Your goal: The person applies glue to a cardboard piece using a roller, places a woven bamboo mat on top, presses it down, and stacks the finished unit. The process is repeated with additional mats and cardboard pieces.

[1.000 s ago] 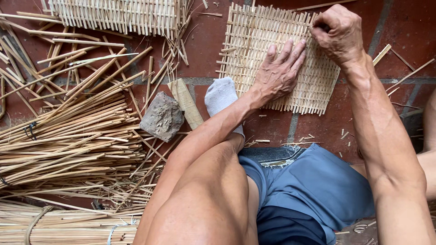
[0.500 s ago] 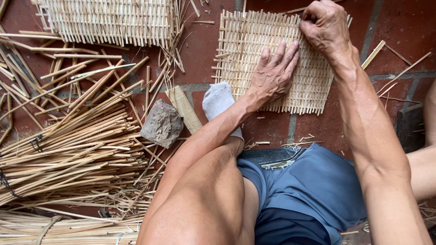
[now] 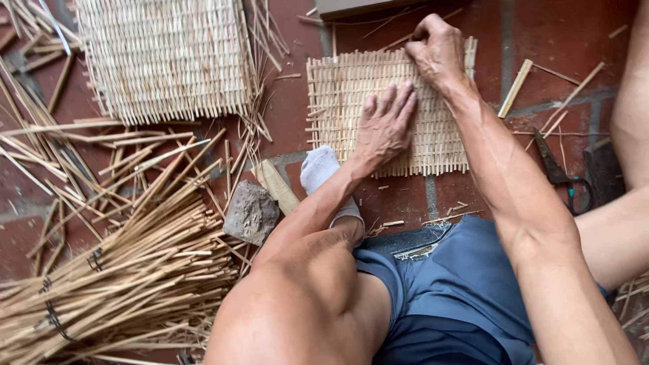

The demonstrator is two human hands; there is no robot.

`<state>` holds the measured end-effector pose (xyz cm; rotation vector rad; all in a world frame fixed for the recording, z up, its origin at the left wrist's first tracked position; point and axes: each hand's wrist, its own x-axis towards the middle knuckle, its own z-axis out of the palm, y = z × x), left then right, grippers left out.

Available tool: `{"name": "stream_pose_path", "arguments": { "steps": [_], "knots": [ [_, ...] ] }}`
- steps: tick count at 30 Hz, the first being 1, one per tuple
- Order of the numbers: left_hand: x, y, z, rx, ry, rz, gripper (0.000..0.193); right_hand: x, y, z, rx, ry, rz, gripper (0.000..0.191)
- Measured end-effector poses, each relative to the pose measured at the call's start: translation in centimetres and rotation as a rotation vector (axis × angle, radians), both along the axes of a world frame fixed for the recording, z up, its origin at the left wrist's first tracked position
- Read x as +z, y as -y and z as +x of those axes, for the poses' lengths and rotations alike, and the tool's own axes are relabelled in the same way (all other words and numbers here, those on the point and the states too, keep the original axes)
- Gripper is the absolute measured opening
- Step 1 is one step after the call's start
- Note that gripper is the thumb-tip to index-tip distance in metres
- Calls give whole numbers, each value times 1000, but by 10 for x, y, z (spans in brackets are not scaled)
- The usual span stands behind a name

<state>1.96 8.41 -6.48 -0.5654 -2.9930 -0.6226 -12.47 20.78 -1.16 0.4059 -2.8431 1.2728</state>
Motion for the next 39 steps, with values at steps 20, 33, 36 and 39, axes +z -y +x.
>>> {"name": "stream_pose_path", "arguments": {
  "steps": [20,33,36,39],
  "knots": [
    [35,151,57,623,346,536,34,-31,-149,141,-166,275,154,22],
    [19,156,62,446,63,422,22,-9,-150,149,-131,133,220,21],
    [22,145,61,362,48,289,31,-9,-148,147,-187,234,136,20],
    [20,138,59,372,52,184,36,-11,-143,143,-126,81,262,15]
  ]
}}
